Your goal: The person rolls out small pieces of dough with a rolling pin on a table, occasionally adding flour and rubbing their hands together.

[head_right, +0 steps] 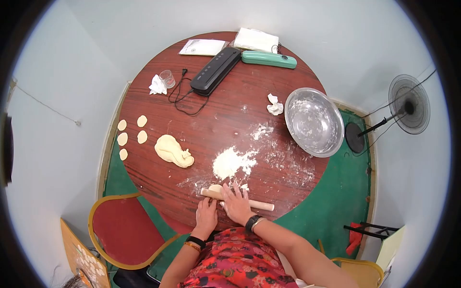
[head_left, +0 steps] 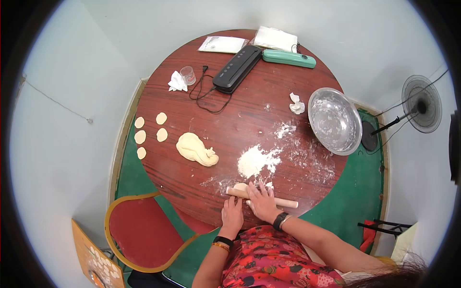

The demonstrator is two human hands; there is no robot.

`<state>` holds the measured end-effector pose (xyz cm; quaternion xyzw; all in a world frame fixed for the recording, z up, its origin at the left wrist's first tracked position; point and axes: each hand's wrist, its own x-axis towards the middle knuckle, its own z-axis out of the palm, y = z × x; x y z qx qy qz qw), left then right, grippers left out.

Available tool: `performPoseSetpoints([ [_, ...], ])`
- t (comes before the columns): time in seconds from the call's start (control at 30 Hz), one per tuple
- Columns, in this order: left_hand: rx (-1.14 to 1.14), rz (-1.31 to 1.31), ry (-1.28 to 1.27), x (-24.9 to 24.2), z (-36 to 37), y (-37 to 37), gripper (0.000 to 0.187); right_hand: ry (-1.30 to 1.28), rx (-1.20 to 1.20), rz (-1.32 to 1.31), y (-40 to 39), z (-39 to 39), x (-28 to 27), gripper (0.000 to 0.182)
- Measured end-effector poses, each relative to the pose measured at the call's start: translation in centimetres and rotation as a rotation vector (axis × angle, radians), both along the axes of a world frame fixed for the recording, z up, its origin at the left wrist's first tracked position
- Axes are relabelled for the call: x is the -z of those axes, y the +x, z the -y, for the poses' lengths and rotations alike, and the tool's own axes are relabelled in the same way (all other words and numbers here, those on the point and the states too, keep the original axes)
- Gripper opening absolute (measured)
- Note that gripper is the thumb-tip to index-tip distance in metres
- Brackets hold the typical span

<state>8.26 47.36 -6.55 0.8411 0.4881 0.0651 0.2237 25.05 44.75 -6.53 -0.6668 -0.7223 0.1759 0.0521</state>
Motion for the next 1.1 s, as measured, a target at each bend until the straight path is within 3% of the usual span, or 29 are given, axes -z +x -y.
performPoseSetpoints([
  [0.27,-0.038,0.077,-0.003,0.2,-0.3,0.0,0.046,0.077,0.177,0.057,2.0,-4.6,0.9,0.061],
  [0.53,-0.264,0.320,0.053,2.5,-3.8,1.7,0.030,0.148,0.100,-0.207,3.5,-4.3,1.4,0.047],
  [0.8,-0.222,0.152,-0.079,2.3,-6.7,2.8,0.027,0.288,0.295,-0.300,5.8,-4.4,-0.3,0.041],
  [0.9,-0.200,0.246,-0.198,3.7,-7.3,2.7,0.025,0.307,0.322,-0.345,6.3,-4.2,-0.7,0.042],
  [1.0,-0.237,0.389,-0.091,4.1,-7.0,2.8,0.017,0.304,0.336,-0.384,6.7,-3.9,-0.5,0.042],
  [1.1,-0.133,0.380,-0.139,3.4,-7.4,2.6,0.009,0.306,0.329,-0.394,6.7,-3.6,-0.5,0.042],
])
